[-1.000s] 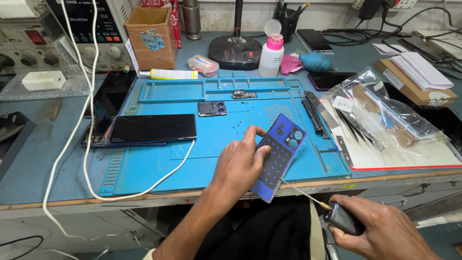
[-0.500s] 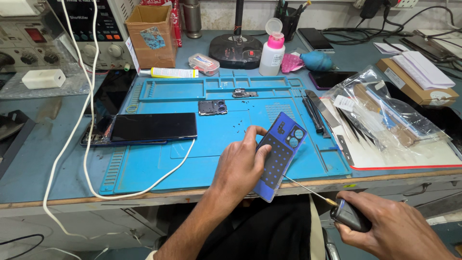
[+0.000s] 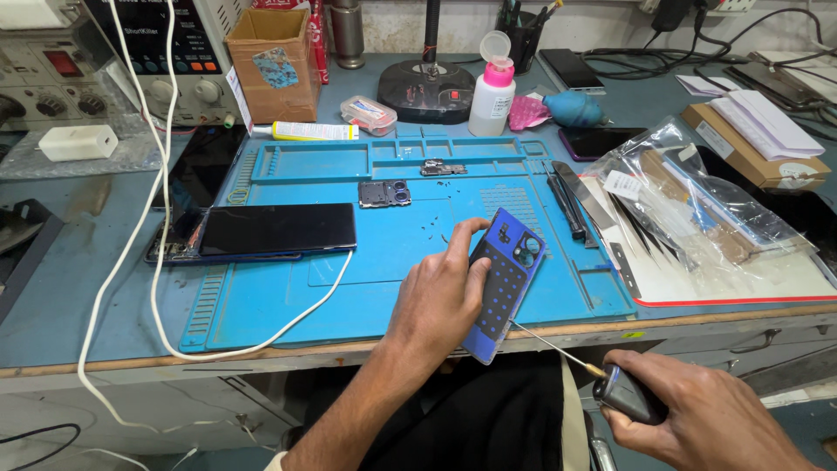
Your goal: The person works at a phone repair bench, holding a blue phone back cover over the bench while directing a heat gun at it, repositioning and turning the cover repeatedly to heat its surface. They also handle a disassembled phone body and small phone components on the mat, and briefly use a screwdriver.
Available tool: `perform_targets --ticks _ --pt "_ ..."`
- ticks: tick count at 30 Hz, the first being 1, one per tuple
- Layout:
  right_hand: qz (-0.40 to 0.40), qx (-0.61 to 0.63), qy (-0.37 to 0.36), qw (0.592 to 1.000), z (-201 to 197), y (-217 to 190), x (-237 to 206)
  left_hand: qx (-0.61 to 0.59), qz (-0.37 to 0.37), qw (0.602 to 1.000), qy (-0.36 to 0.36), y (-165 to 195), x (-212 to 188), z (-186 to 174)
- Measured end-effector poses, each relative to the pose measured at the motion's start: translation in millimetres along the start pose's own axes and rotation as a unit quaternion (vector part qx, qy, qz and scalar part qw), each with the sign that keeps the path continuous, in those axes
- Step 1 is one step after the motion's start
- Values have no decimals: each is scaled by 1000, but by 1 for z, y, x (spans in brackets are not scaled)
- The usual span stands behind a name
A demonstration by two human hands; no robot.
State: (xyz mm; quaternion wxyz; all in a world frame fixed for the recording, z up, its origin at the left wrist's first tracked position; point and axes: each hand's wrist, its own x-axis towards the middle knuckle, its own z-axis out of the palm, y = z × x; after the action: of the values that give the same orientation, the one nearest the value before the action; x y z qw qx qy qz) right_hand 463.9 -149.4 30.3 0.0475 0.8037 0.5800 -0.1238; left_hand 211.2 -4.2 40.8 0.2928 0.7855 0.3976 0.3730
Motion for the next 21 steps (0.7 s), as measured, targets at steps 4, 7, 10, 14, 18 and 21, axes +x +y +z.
perform_targets --ticks 4,7,10,14,18,21 --pt "4 6 -6 1000 1 -3 0 1 -13 1000 -12 1 0 0" --pt "13 12 -12 1000 0 -5 0 3 -13 1000 -12 1 0 0" --pt "2 12 8 1000 1 -5 -1 5 -19 1000 -18 1 0 1" --pt "13 30 -16 999 3 -4 1 3 -9 1000 -9 0 -1 1" --pt "-3 44 -3 999 9 -2 1 3 -3 1000 -5 -1 -1 1" --pt "-18 59 -1 998 15 1 2 5 11 1000 6 -2 0 2"
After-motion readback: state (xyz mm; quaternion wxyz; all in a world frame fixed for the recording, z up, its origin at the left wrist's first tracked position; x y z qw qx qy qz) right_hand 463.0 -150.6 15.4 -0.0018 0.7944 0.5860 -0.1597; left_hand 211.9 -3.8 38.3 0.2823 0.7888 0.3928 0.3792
